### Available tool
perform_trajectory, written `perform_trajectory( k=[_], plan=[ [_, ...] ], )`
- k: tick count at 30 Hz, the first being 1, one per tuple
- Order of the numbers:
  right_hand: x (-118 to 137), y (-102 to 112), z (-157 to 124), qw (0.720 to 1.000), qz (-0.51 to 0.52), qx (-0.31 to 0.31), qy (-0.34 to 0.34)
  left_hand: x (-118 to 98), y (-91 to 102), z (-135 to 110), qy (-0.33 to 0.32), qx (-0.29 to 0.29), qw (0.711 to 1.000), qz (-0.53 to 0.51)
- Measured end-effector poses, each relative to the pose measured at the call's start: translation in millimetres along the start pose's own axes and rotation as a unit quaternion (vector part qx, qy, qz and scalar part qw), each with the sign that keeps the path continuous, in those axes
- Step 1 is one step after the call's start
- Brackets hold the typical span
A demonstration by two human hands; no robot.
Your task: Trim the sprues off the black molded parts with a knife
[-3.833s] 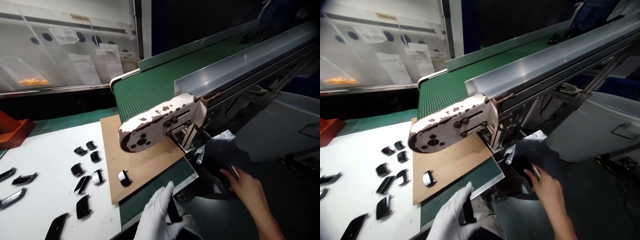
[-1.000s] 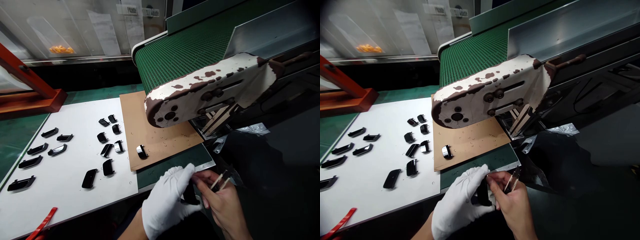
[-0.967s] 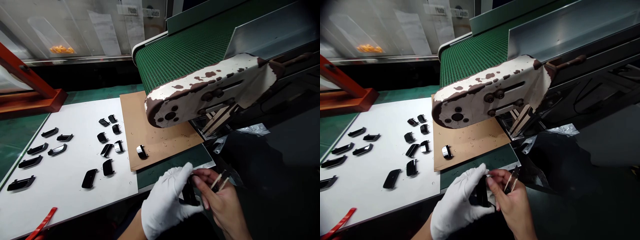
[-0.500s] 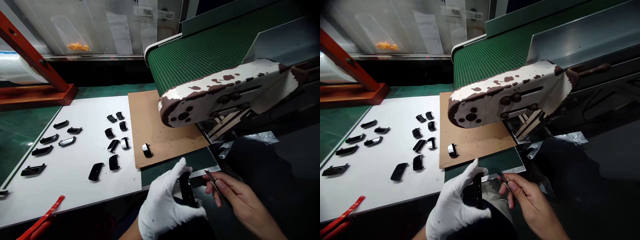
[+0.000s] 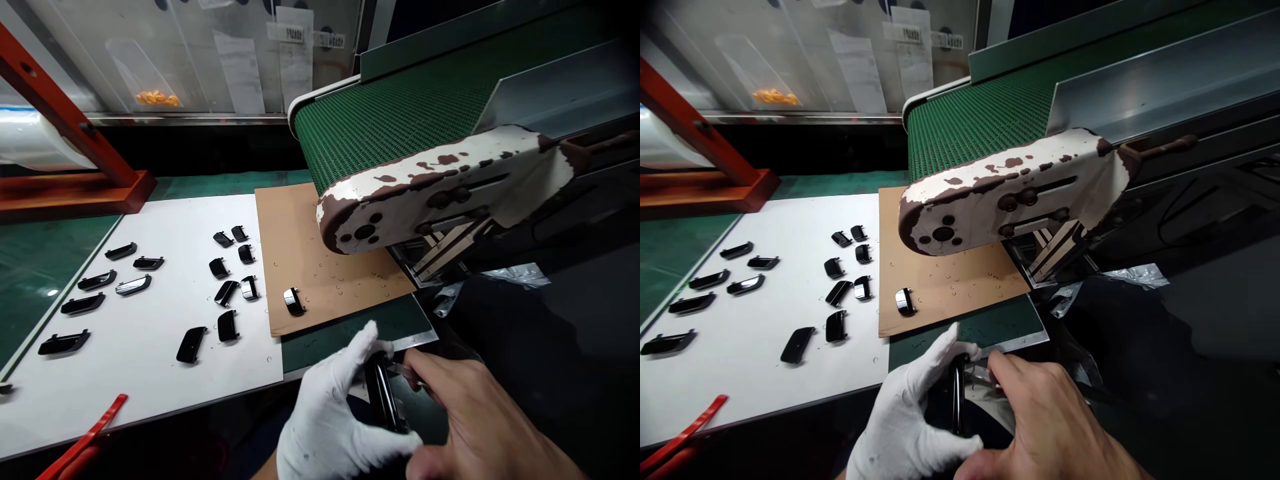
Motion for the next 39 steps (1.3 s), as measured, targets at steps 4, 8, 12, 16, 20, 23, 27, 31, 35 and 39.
perform_trajectory(
  k=[4, 8, 12, 16, 20, 23, 27, 31, 35, 39],
  plan=[
    [-2.8, -5.4, 0.3, 1.000, 0.003, 0.023, -0.020, 2.0, -0.5, 1.0, 0.011, 0.001, 1.000, -0.016],
    [-2.6, -7.0, 0.4, 0.999, 0.001, 0.026, -0.023, 3.2, 0.3, 1.0, 0.022, -0.003, 0.999, -0.023],
    [1.6, -6.4, 1.1, 1.000, -0.023, 0.009, 0.004, 1.3, -0.9, 2.0, 0.034, -0.009, 0.998, -0.044],
    [4.8, -6.5, 0.9, 0.998, -0.061, -0.011, 0.029, 1.4, -1.9, 4.6, 0.051, -0.021, 0.996, -0.065],
    [6.3, -8.6, -0.2, 0.994, -0.098, -0.034, 0.037, 0.5, -0.7, 6.0, 0.074, -0.041, 0.993, -0.080],
    [6.6, -10.0, -0.6, 0.992, -0.111, -0.053, 0.038, 2.0, 0.9, 4.8, 0.104, -0.059, 0.990, -0.077],
    [5.3, -11.8, 0.0, 0.991, -0.113, -0.061, 0.047, 6.8, 2.4, 1.7, 0.129, -0.080, 0.986, -0.067],
    [5.1, -12.9, 0.5, 0.988, -0.122, -0.064, 0.066, 9.7, 1.0, -0.1, 0.123, -0.079, 0.987, -0.067],
    [6.1, -13.6, 0.8, 0.986, -0.128, -0.072, 0.078, 11.2, 2.1, -0.7, 0.115, -0.081, 0.988, -0.068],
    [6.5, -14.8, -0.2, 0.984, -0.130, -0.081, 0.091, 12.4, 3.5, -1.1, 0.113, -0.081, 0.989, -0.056]
  ],
)
Point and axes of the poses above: each hand's wrist, its own z-axis towards the middle knuckle, its own y-axis out of the back of the hand, x = y × z, the point moved 7 cm from there along z, towards the middle knuckle, and after that the axes turned 5 degrees about -z, right-handed, at the moved point
